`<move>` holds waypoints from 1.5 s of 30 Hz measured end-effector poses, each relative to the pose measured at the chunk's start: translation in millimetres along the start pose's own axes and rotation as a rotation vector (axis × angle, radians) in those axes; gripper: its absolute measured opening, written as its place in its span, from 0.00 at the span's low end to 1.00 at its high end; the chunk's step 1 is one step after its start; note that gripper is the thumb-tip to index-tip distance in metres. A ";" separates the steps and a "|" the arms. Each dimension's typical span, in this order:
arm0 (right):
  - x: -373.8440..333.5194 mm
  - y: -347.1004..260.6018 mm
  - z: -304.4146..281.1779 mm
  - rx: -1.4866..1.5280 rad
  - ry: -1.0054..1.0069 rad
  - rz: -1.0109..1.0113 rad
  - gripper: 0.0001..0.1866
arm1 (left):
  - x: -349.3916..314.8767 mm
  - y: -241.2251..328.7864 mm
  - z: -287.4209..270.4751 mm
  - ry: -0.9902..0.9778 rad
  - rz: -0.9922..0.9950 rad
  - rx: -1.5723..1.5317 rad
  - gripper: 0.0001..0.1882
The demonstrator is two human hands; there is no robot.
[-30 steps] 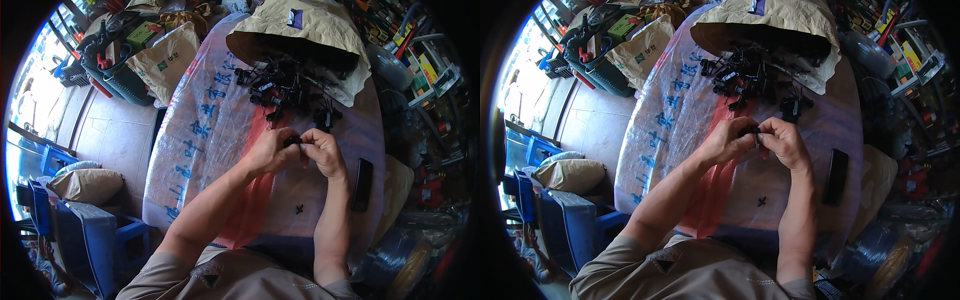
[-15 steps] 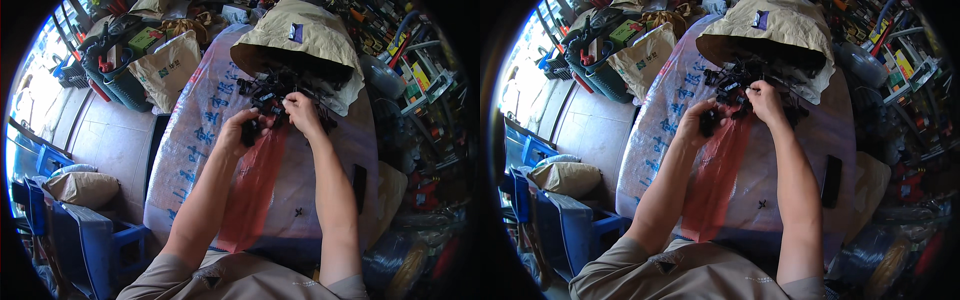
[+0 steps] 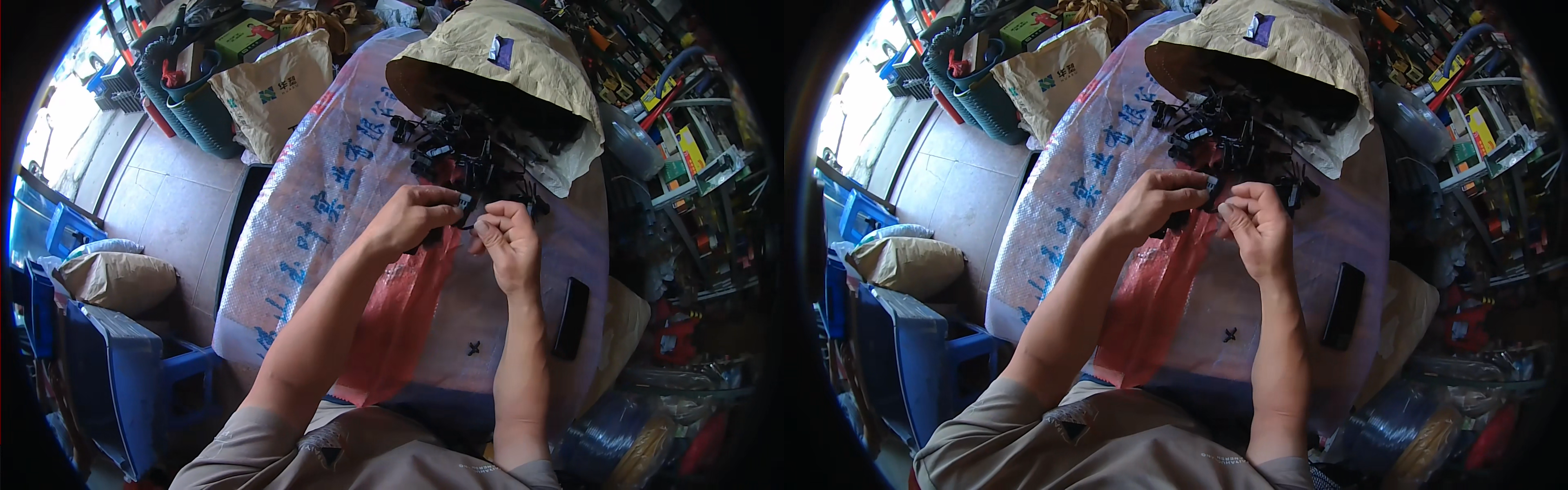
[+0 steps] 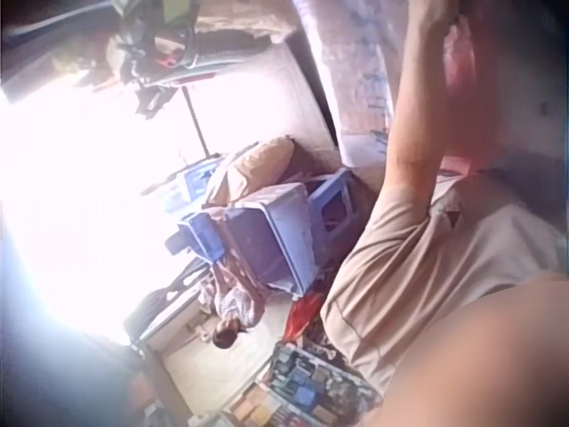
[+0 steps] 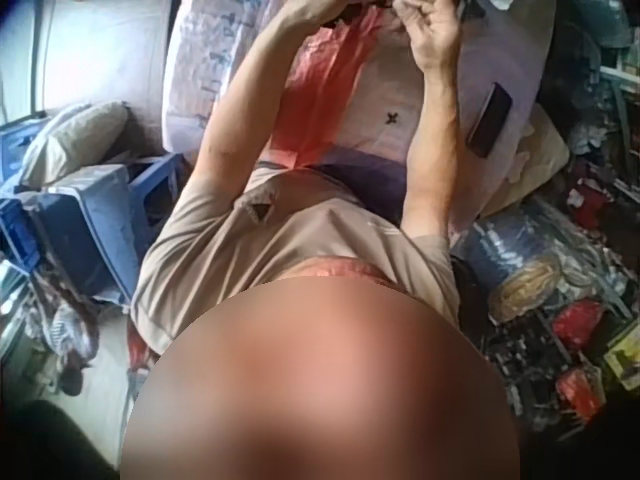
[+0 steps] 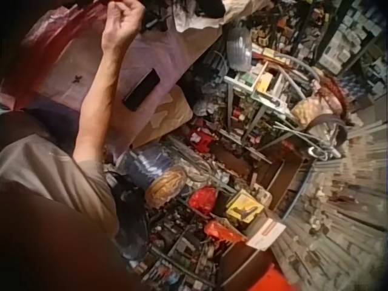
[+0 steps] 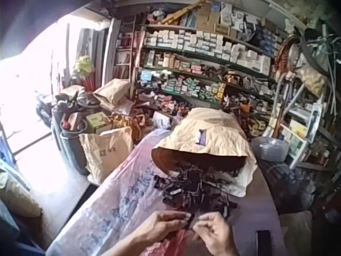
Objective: Inspecting and handling small black plastic hardware parts at a workshop table.
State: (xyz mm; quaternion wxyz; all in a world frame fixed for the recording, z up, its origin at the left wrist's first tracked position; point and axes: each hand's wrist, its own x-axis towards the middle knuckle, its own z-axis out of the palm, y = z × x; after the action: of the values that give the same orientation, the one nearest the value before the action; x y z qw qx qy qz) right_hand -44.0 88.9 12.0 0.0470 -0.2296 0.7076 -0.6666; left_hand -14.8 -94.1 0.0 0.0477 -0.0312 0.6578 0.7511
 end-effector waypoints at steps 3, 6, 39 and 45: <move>1.5 12.1 -18.9 0.127 -0.098 0.137 0.06 | -4.4 3.2 8.5 -0.118 0.123 0.078 0.17; -2.1 9.2 -27.6 0.063 -0.164 0.188 0.06 | -2.6 -1.9 11.1 -0.188 0.165 0.184 0.17; -10.1 15.4 -23.8 0.035 -0.095 -0.090 0.11 | 3.2 -15.2 18.8 -0.255 -0.269 -0.554 0.13; -6.2 26.6 -33.4 0.319 -0.096 -0.032 0.06 | 3.7 -13.7 19.8 -0.378 -0.358 -0.548 0.14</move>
State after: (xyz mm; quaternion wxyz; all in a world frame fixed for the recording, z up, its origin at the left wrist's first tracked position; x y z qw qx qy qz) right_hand -57.9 122.2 -11.6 0.1058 -0.2621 0.5861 -0.7593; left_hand -16.6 -72.6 -11.3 0.2884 -0.0181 0.3961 0.8716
